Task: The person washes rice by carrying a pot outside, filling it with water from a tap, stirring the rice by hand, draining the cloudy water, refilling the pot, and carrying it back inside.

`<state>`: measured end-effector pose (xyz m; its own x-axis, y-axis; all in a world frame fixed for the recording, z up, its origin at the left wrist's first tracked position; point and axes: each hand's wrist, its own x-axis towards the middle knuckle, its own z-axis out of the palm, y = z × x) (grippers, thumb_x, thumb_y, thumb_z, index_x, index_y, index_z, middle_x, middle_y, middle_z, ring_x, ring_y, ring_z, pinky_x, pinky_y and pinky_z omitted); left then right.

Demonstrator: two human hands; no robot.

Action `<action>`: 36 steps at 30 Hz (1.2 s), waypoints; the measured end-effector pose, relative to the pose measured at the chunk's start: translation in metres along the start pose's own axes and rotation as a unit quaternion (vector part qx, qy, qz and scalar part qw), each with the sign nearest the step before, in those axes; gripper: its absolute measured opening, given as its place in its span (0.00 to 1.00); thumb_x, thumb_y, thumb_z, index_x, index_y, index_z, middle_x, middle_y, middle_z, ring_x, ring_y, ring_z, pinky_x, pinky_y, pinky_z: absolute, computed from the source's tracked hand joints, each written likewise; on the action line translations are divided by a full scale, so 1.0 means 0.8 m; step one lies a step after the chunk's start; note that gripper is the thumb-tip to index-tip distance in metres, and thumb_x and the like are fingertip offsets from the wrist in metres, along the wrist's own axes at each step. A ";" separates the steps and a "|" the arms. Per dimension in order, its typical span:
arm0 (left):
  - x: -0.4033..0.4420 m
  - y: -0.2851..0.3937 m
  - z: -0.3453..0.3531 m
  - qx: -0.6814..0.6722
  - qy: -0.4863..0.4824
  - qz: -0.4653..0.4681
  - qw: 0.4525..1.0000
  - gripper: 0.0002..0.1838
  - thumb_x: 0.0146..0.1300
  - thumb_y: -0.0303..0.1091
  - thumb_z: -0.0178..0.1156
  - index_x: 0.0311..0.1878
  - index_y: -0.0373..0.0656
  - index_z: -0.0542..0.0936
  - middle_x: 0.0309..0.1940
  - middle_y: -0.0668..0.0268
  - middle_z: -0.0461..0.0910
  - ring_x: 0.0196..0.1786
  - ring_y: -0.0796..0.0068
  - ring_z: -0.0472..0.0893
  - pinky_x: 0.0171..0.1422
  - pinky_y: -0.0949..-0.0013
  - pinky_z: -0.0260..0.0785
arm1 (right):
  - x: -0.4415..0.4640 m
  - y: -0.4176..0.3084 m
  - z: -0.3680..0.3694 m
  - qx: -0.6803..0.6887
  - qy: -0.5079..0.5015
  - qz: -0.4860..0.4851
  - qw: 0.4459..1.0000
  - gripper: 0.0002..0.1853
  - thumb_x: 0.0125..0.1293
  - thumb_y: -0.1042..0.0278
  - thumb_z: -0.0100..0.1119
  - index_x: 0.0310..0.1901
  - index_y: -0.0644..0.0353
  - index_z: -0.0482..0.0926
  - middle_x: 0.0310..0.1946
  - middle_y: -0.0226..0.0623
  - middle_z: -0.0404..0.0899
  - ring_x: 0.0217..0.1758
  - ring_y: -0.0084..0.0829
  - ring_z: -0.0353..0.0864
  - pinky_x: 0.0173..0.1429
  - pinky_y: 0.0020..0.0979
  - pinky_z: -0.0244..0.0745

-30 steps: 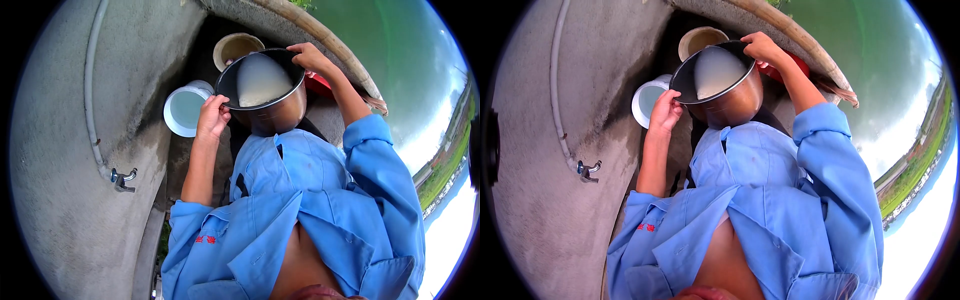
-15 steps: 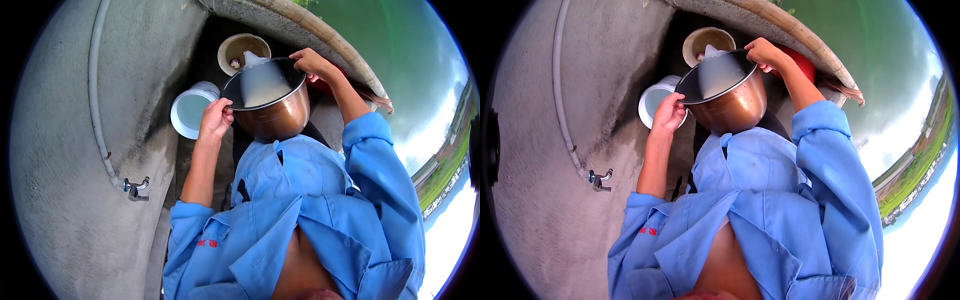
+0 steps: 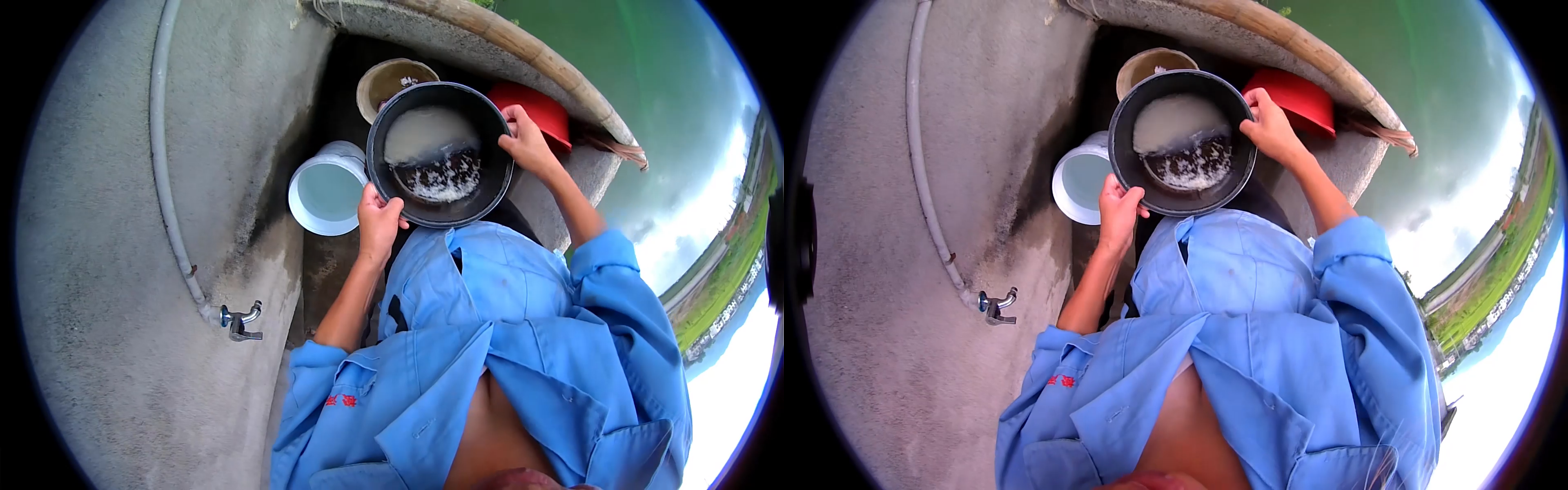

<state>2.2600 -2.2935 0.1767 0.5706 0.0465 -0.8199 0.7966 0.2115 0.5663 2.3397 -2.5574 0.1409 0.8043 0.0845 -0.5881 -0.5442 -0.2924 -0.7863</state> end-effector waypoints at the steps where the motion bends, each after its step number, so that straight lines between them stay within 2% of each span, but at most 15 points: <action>1: -0.005 0.001 -0.002 0.004 0.011 0.033 0.999 0.06 0.50 0.21 0.51 0.27 0.41 0.64 0.20 0.70 0.68 0.18 0.86 0.67 0.16 0.82 0.64 | -0.013 -0.005 -0.002 -0.051 -0.009 0.023 0.998 0.17 0.46 0.78 0.49 0.42 0.63 0.66 0.25 0.32 0.71 0.27 0.19 0.69 0.32 0.24 0.67; 2: -0.009 0.001 -0.003 0.008 0.022 0.066 0.998 0.06 0.50 0.21 0.51 0.27 0.41 0.64 0.21 0.71 0.67 0.18 0.87 0.66 0.16 0.82 0.64 | -0.026 -0.009 -0.002 -0.103 -0.019 0.045 0.994 0.16 0.45 0.79 0.49 0.40 0.64 0.65 0.24 0.30 0.70 0.26 0.19 0.67 0.33 0.24 0.66; 3: -0.012 0.004 -0.008 0.020 0.024 0.078 0.996 0.07 0.51 0.21 0.51 0.27 0.42 0.63 0.22 0.72 0.66 0.19 0.89 0.65 0.17 0.83 0.64 | -0.034 -0.010 0.002 -0.083 -0.011 0.018 0.996 0.15 0.46 0.78 0.49 0.39 0.63 0.65 0.21 0.30 0.67 0.23 0.20 0.64 0.29 0.24 0.63; 8: -0.027 0.013 -0.021 0.037 0.002 0.123 0.992 0.07 0.55 0.22 0.53 0.29 0.41 0.64 0.25 0.71 0.69 0.23 0.88 0.68 0.22 0.83 0.66 | -0.066 -0.042 0.011 -0.047 0.044 -0.056 0.996 0.14 0.48 0.77 0.50 0.40 0.62 0.65 0.18 0.33 0.65 0.19 0.23 0.63 0.28 0.24 0.63; 11: -0.036 0.015 -0.018 0.032 -0.012 0.153 0.988 0.07 0.57 0.24 0.53 0.32 0.40 0.65 0.27 0.70 0.71 0.26 0.87 0.70 0.26 0.81 0.68 | -0.087 -0.080 0.008 -0.103 0.069 -0.097 0.988 0.13 0.50 0.78 0.50 0.40 0.62 0.66 0.18 0.33 0.67 0.20 0.23 0.65 0.29 0.24 0.64; 13: -0.040 0.016 -0.013 0.032 -0.018 0.174 0.984 0.07 0.57 0.25 0.54 0.33 0.40 0.65 0.29 0.69 0.71 0.28 0.86 0.70 0.28 0.81 0.69 | -0.098 -0.085 0.006 -0.113 0.088 -0.169 0.975 0.12 0.53 0.78 0.52 0.41 0.62 0.66 0.19 0.34 0.68 0.22 0.23 0.68 0.30 0.24 0.65; 16: -0.044 0.022 -0.011 0.028 0.002 0.224 0.974 0.07 0.57 0.24 0.54 0.35 0.39 0.66 0.29 0.70 0.71 0.28 0.86 0.70 0.31 0.81 0.67 | -0.109 -0.085 0.005 -0.116 0.123 -0.223 0.960 0.13 0.53 0.79 0.54 0.41 0.62 0.66 0.22 0.35 0.70 0.24 0.23 0.70 0.32 0.23 0.66; 21: -0.057 0.037 -0.014 0.132 0.055 0.342 0.929 0.06 0.56 0.25 0.55 0.34 0.40 0.68 0.28 0.71 0.69 0.29 0.85 0.66 0.37 0.81 0.60 | -0.124 -0.079 0.013 -0.056 0.167 -0.241 0.954 0.13 0.54 0.81 0.54 0.41 0.63 0.66 0.27 0.34 0.73 0.31 0.21 0.74 0.38 0.22 0.69; 25: -0.069 0.047 -0.013 0.160 0.077 0.385 0.905 0.06 0.56 0.25 0.55 0.33 0.40 0.68 0.27 0.72 0.69 0.30 0.85 0.66 0.37 0.80 0.60 | -0.126 -0.073 0.015 0.009 0.182 -0.241 0.953 0.13 0.55 0.81 0.54 0.41 0.63 0.66 0.29 0.32 0.74 0.38 0.20 0.75 0.43 0.22 0.69; 27: -0.075 0.051 -0.010 0.163 0.070 0.413 0.893 0.06 0.56 0.24 0.56 0.32 0.40 0.67 0.26 0.72 0.68 0.28 0.85 0.65 0.36 0.80 0.60 | -0.124 -0.073 0.016 0.024 0.177 -0.236 0.955 0.13 0.55 0.81 0.54 0.42 0.63 0.66 0.29 0.31 0.74 0.37 0.19 0.74 0.43 0.21 0.69; 29: -0.074 0.057 -0.011 0.167 0.065 0.401 0.898 0.06 0.56 0.24 0.55 0.31 0.40 0.66 0.25 0.72 0.68 0.27 0.86 0.65 0.34 0.81 0.60 | -0.124 -0.076 0.013 0.036 0.172 -0.230 0.957 0.13 0.56 0.80 0.54 0.42 0.63 0.65 0.29 0.30 0.74 0.36 0.18 0.74 0.43 0.21 0.69; 31: -0.069 0.066 -0.010 0.168 0.061 0.387 0.905 0.06 0.56 0.25 0.55 0.30 0.40 0.66 0.24 0.72 0.67 0.25 0.86 0.64 0.31 0.81 0.60 | -0.121 -0.085 0.011 0.055 0.145 -0.178 0.972 0.12 0.56 0.80 0.52 0.42 0.64 0.65 0.27 0.28 0.72 0.31 0.15 0.71 0.37 0.18 0.67; 33: -0.058 0.076 -0.006 0.117 0.027 0.305 0.945 0.07 0.56 0.24 0.53 0.28 0.41 0.65 0.21 0.74 0.66 0.21 0.89 0.63 0.24 0.82 0.58 | -0.113 -0.084 0.006 0.052 0.123 -0.158 0.978 0.11 0.55 0.79 0.51 0.41 0.63 0.66 0.25 0.26 0.71 0.28 0.13 0.68 0.34 0.17 0.65; 36: -0.040 0.077 -0.008 0.090 0.008 0.249 0.964 0.07 0.55 0.24 0.52 0.26 0.43 0.64 0.19 0.75 0.65 0.19 0.91 0.63 0.19 0.83 0.56 | -0.105 -0.077 0.003 0.068 0.096 -0.117 0.986 0.10 0.54 0.79 0.51 0.38 0.63 0.66 0.22 0.23 0.67 0.24 0.11 0.63 0.29 0.15 0.61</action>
<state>2.2893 -2.2758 0.2374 0.8890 0.1146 -0.4433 0.4476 -0.0136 0.8941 2.3050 -2.5443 0.2386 0.9352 -0.0520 -0.3503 -0.3541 -0.1540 -0.9224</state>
